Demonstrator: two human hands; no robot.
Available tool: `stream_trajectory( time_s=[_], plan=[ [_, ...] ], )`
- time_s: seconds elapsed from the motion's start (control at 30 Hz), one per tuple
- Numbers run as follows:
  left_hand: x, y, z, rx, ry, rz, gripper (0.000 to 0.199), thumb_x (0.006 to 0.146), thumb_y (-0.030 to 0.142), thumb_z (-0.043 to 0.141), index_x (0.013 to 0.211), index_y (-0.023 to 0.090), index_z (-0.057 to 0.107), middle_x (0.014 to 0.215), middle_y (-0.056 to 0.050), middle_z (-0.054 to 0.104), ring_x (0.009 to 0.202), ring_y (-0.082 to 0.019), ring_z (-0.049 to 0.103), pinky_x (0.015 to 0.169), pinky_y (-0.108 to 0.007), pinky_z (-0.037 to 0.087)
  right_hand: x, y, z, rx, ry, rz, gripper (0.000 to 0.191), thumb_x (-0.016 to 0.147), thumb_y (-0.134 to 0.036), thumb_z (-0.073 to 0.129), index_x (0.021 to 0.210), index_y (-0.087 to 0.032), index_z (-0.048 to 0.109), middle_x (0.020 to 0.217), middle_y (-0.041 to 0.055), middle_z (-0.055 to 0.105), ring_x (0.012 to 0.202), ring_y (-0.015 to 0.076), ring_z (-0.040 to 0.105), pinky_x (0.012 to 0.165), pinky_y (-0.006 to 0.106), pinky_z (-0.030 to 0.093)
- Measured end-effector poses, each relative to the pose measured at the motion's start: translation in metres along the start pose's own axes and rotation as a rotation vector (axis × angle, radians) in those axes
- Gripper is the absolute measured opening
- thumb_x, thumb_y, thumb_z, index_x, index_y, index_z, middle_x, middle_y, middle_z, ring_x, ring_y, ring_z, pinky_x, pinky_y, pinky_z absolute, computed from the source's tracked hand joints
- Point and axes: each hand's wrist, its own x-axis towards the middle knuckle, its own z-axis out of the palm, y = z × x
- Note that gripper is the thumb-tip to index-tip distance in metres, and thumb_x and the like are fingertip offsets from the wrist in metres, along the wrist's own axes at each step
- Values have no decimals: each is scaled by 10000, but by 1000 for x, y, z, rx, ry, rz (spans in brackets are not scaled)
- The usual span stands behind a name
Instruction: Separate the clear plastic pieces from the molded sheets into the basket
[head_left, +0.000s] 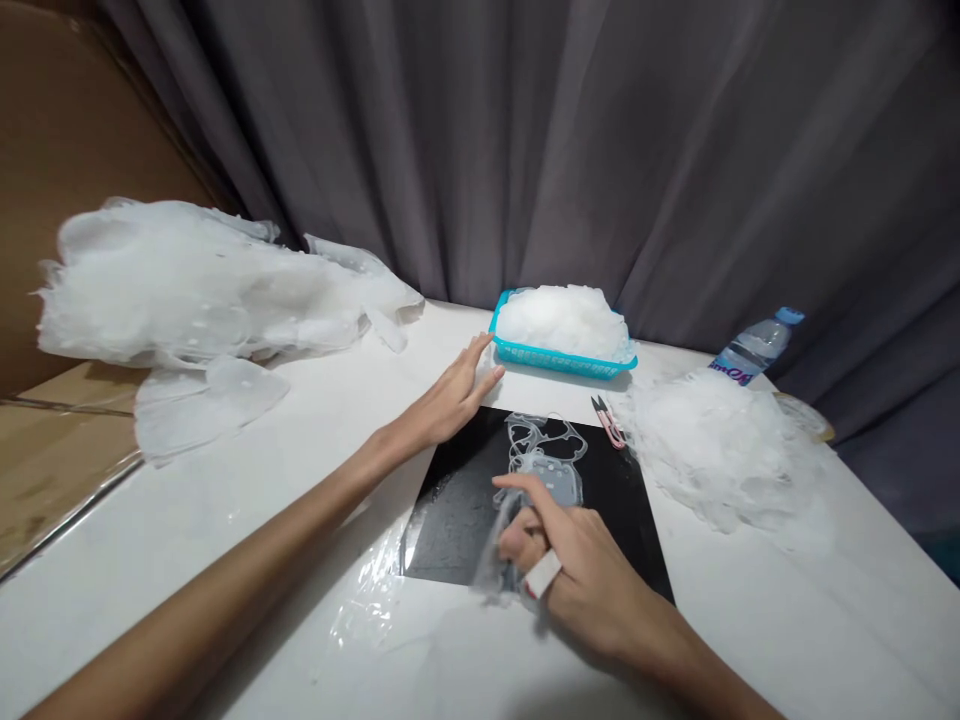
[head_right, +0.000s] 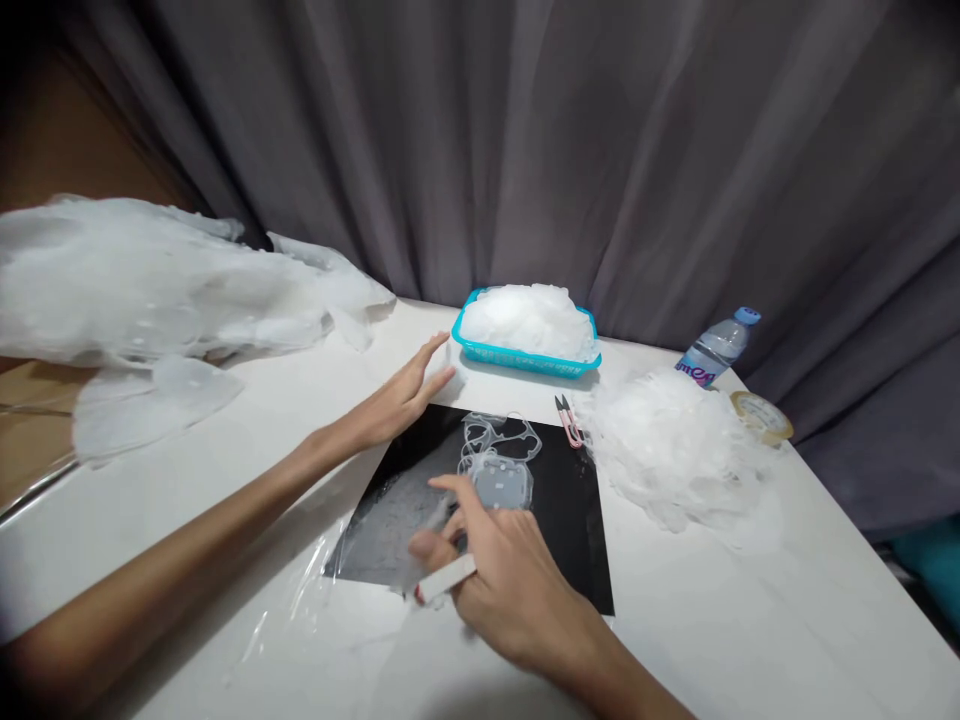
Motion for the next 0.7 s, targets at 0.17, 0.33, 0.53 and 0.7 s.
stream_trajectory(
  time_s=[0.17, 0.33, 0.53, 0.7],
  plan=[
    [-31, -8, 5, 232, 18, 105, 640, 1050, 514, 490, 1576, 175, 359, 1651, -188, 407, 1550, -329, 348, 1268, -499, 258, -3, 4, 17, -229, -72, -112, 621, 1045, -476, 570, 1583, -250, 360, 1275, 82, 723, 1137, 284, 720, 939, 400, 554],
    [-22, -20, 17, 339, -40, 140, 682, 1038, 559, 505, 1569, 156, 361, 1609, -212, 453, 1516, -346, 388, 1236, -502, 289, 2, 21, 28, -447, 72, -197, 452, 1057, -389, 558, 1456, -191, 487, 1277, 121, 691, 1141, 296, 702, 879, 392, 572],
    [25, -21, 24, 467, -84, 161, 640, 966, 533, 641, 1406, 79, 536, 1360, -233, 647, 1311, -386, 547, 1109, -506, 397, 7, 30, 27, -516, 275, -273, 268, 1073, -325, 527, 1287, -176, 587, 1108, 92, 737, 988, 246, 728, 789, 326, 549],
    [52, -22, 27, 472, -134, 197, 418, 909, 419, 730, 1196, 121, 670, 1141, -168, 739, 1141, -368, 640, 984, -478, 470, 9, 35, 27, -599, 381, -363, 225, 1084, -309, 502, 1212, -165, 618, 1028, 80, 738, 912, 233, 716, 745, 318, 521]
  ],
)
